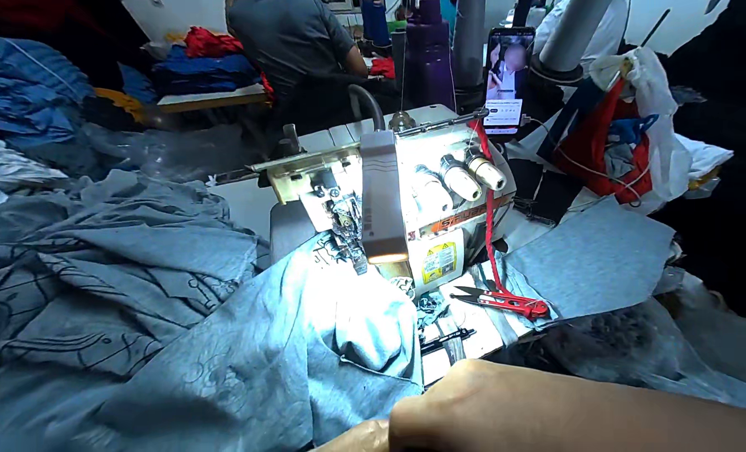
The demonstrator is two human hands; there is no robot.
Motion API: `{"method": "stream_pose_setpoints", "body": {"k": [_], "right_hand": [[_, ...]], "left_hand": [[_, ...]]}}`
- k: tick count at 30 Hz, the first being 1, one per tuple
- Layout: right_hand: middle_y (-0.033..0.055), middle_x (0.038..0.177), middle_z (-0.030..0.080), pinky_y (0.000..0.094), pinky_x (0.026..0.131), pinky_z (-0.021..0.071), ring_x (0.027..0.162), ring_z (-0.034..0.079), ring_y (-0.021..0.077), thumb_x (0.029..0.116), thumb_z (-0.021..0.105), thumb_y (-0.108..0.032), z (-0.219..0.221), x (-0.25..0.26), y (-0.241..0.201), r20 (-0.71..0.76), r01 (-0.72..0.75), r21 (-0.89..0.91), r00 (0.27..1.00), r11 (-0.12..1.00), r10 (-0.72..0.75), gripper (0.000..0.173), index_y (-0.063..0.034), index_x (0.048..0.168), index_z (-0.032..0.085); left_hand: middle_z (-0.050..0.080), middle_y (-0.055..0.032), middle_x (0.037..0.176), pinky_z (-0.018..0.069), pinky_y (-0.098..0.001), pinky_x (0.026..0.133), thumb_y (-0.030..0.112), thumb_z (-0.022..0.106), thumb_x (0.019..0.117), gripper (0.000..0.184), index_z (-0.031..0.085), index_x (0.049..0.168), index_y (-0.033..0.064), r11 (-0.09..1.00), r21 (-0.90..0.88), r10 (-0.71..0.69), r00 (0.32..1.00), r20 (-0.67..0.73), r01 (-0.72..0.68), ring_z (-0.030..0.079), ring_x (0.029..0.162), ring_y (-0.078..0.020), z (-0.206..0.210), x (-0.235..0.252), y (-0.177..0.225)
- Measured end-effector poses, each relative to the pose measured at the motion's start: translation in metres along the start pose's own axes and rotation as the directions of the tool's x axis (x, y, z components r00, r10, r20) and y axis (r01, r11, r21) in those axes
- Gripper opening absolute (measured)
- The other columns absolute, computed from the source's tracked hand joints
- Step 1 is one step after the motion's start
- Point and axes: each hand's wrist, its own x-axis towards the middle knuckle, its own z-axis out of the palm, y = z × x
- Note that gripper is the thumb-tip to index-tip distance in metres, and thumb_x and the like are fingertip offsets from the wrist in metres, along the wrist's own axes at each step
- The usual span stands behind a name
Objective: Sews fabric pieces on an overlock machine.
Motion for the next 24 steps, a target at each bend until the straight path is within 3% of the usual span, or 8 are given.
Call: {"method": "stream_pose_setpoints", "body": {"k": [1,4,7,11,14,18,22,24], "right_hand": [[0.0201,0.089,0.068,0.0450,0.076,0.0529,0.084,0.067,0.0296,0.1059,0.048,-0.009,0.001,-0.002,0.005,-0.042,0.023,0.022,0.999,0.999,-0.022,0.024,0.0067,0.109,0.066],[0.0113,0.076,0.064,0.0351,0.057,0.0485,0.064,0.061,0.0197,0.0998,0.060,-0.016,0.008,-0.009,0.035,-0.225,0.157,-0.017,0.962,0.987,-0.157,0.018,-0.0009,0.106,0.068],[0.0118,0.086,0.069,0.0307,0.065,0.0514,0.073,0.064,0.0149,0.0972,0.066,-0.017,0.003,-0.017,0.056,-0.222,0.124,0.060,0.969,0.991,-0.108,0.022,0.0001,0.110,0.068],[0.0027,0.079,0.066,0.0141,0.062,0.0460,0.068,0.058,-0.0012,0.0978,0.065,-0.020,0.010,-0.021,0.082,-0.293,0.095,0.178,0.955,0.979,-0.040,0.020,-0.0006,0.102,0.069],[0.0045,0.077,0.065,0.0121,0.062,0.0453,0.067,0.058,-0.0007,0.0998,0.062,-0.021,0.024,-0.021,0.093,-0.422,0.219,0.105,0.893,0.970,-0.156,0.022,-0.0001,0.096,0.069],[0.0057,0.073,0.065,0.0099,0.062,0.0454,0.066,0.059,-0.0005,0.1012,0.059,-0.018,0.042,-0.015,0.101,-0.576,0.313,0.010,0.778,0.950,-0.250,0.022,-0.0006,0.091,0.068],[0.0173,0.085,0.072,0.0231,0.076,0.0539,0.079,0.070,0.0161,0.0984,0.061,-0.005,0.065,-0.018,0.080,-0.671,0.281,-0.041,0.703,0.959,-0.235,0.015,0.0058,0.096,0.071],[0.0202,0.095,0.074,0.0231,0.086,0.0550,0.088,0.073,0.0162,0.1002,0.059,-0.003,0.078,-0.015,0.067,-0.722,0.331,0.007,0.655,0.943,-0.225,0.016,0.0090,0.104,0.069]], "left_hand": [[0.074,0.0015,0.095,0.0522,-0.0162,0.090,0.032,0.063,0.1010,0.036,0.074,0.101,-0.0024,1.000,0.002,-0.001,1.000,-0.014,0.001,0.064,0.095,0.0067,-0.003,0.000,0.001],[0.072,-0.0043,0.083,0.0521,-0.0168,0.082,0.020,0.064,0.1007,0.030,0.071,0.089,-0.0074,0.999,0.036,-0.020,1.000,-0.017,0.020,0.064,0.085,0.0038,-0.012,0.001,0.007],[0.067,0.0032,0.085,0.0546,-0.0179,0.077,0.023,0.056,0.1055,0.026,0.067,0.097,0.0005,0.996,-0.003,-0.086,0.996,0.031,0.086,0.063,0.081,0.0048,-0.024,0.001,0.010],[0.065,0.0036,0.081,0.0517,-0.0142,0.070,0.017,0.057,0.1038,0.023,0.067,0.095,-0.0018,0.984,0.104,-0.145,0.989,-0.023,0.146,0.060,0.073,0.0057,-0.031,0.005,0.016],[0.067,0.0089,0.080,0.0521,-0.0127,0.068,0.016,0.056,0.1039,0.019,0.066,0.096,0.0021,0.976,0.118,-0.178,0.982,-0.066,0.185,0.061,0.071,0.0074,-0.031,0.009,0.019],[0.067,0.0029,0.077,0.0504,-0.0121,0.067,0.012,0.057,0.1023,0.021,0.068,0.093,-0.0039,0.959,0.220,-0.167,0.984,-0.066,0.178,0.060,0.069,0.0064,-0.035,0.017,0.024],[0.063,-0.0043,0.077,0.0470,-0.0134,0.069,0.017,0.060,0.1014,0.028,0.069,0.089,-0.0053,0.926,0.364,-0.149,0.984,0.094,0.105,0.057,0.072,0.0023,-0.059,0.026,0.025],[0.064,-0.0039,0.076,0.0463,-0.0122,0.069,0.017,0.060,0.1008,0.029,0.069,0.086,-0.0058,0.914,0.396,-0.145,0.981,0.128,0.084,0.057,0.073,0.0036,-0.067,0.032,0.033]]}}
